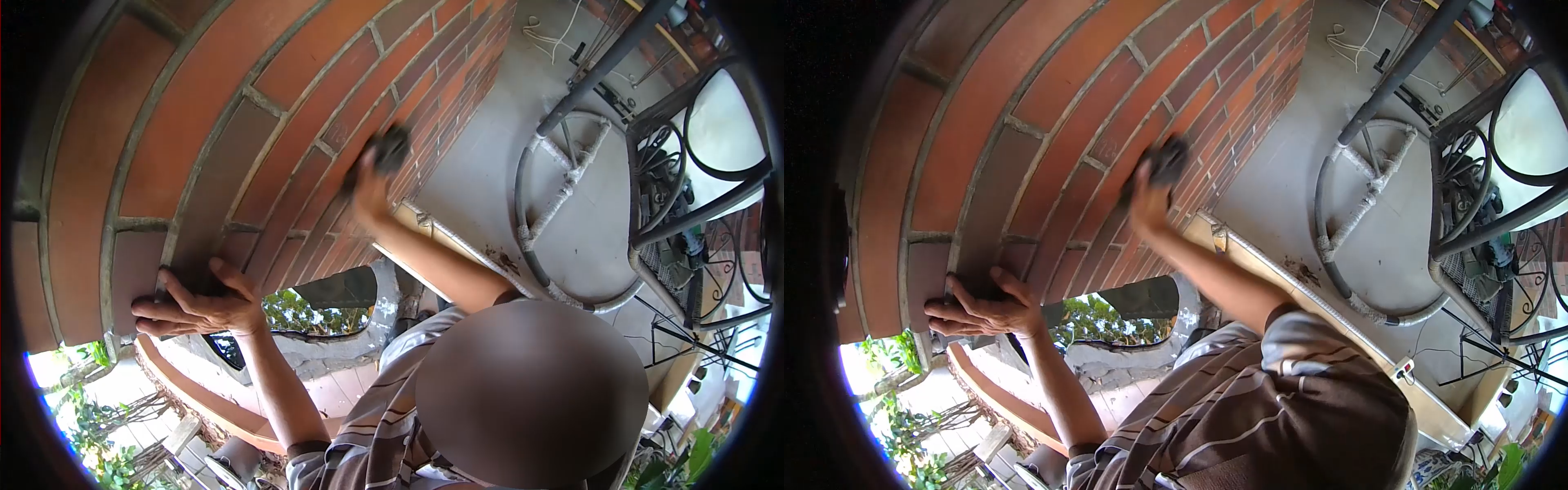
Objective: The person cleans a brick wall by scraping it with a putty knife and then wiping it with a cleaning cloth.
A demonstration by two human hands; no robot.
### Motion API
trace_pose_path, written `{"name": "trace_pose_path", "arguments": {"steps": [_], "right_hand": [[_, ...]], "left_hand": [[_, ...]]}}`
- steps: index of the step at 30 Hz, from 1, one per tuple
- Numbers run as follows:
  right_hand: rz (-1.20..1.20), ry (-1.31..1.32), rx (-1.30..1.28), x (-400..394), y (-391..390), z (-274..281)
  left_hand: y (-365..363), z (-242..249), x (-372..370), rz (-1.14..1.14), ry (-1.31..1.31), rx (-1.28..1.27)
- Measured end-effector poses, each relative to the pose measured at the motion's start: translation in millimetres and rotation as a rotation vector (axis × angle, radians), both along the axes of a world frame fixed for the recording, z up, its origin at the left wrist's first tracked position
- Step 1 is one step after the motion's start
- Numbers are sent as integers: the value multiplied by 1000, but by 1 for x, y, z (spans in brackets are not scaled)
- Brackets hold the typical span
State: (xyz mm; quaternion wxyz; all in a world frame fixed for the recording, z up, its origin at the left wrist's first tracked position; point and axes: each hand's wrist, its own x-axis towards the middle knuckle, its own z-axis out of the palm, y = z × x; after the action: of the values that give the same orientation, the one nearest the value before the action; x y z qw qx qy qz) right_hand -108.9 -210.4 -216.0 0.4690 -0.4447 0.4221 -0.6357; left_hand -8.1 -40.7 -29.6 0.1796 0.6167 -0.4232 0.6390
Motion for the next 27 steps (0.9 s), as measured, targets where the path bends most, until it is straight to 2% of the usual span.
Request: {"name": "trace_pose_path", "arguments": {"steps": [3,5,9,12,15,18,20,22,23,25,27], "right_hand": [[202,57,557,-47,-149,-16],[221,89,548,-62,-153,-6],[271,125,500,-73,-170,32],[44,-2,-121,-19,-33,37],[269,6,-371,-6,52,60],[244,223,-423,-17,11,71],[152,244,-433,-14,-49,65],[-26,267,-460,-27,-90,106],[-191,327,-536,-34,-106,133],[22,272,-125,-32,-121,138],[59,94,-245,-25,-100,137]], "left_hand": [[-2,1,1,-13,-11,-2],[-5,2,-4,-13,7,-13],[-3,-1,-4,5,31,-25],[-2,-1,-2,3,40,-24],[3,-5,-2,25,52,-5],[5,-6,5,31,42,-4],[3,-6,0,30,56,-10],[3,-7,-1,46,68,5],[4,-8,-1,54,80,10],[4,-7,-1,36,98,15],[5,-7,-2,57,117,15]]}}
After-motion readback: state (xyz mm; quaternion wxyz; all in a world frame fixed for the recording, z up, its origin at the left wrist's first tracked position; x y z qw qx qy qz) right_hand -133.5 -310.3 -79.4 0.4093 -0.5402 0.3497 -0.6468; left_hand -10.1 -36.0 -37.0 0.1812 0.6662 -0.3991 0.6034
